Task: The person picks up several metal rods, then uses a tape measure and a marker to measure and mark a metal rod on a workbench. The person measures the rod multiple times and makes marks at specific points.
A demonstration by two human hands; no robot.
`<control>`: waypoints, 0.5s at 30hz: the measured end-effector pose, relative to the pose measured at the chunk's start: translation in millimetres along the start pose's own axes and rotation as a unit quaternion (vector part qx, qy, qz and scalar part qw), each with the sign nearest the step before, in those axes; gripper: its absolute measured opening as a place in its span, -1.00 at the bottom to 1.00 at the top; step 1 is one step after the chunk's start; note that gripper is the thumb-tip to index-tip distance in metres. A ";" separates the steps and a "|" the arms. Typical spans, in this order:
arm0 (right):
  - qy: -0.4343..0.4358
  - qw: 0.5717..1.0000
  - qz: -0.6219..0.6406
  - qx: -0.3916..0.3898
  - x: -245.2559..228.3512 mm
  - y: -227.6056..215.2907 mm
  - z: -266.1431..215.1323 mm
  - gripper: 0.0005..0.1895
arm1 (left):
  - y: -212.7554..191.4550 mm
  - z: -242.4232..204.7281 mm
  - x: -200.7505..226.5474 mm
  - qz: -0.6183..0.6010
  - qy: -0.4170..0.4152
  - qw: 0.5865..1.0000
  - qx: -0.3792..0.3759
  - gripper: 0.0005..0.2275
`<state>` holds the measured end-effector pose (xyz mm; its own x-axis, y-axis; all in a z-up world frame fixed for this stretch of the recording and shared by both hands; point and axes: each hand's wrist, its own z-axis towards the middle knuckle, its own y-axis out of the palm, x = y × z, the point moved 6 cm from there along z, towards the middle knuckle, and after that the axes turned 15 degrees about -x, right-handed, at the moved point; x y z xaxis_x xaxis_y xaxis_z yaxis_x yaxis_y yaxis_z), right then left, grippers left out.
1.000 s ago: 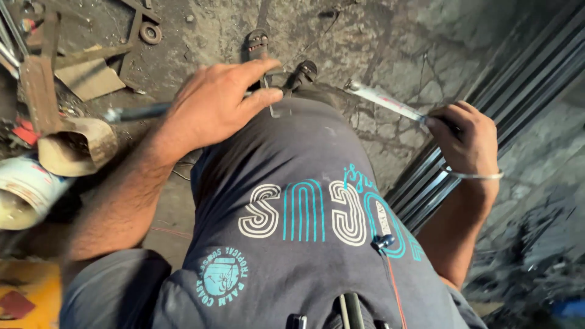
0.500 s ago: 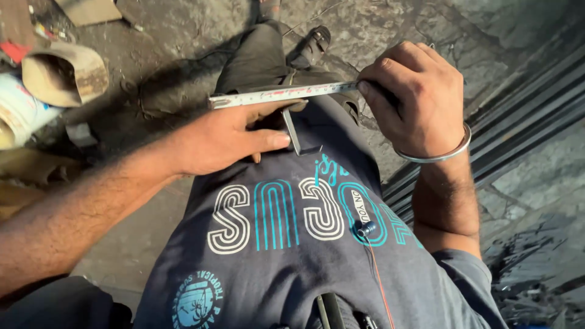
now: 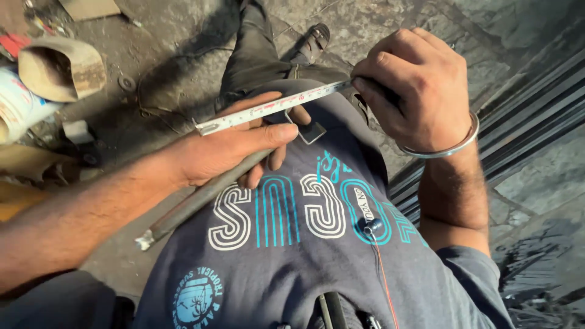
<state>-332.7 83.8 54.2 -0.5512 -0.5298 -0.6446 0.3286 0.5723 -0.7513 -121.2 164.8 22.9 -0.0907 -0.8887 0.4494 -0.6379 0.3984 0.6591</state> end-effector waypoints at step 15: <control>-0.075 0.996 -0.039 0.020 19.6 6.1 2.5 -0.86 | -9.9 7.2 -24.2 -0.172 0.129 0.976 -0.038 -0.55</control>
<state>-339.5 75.3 36.6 -0.4556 -0.6610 -0.5962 0.3221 0.5020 -0.8027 -118.3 180.7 1.2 0.3197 -0.8902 0.3246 -0.5378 0.1116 0.8357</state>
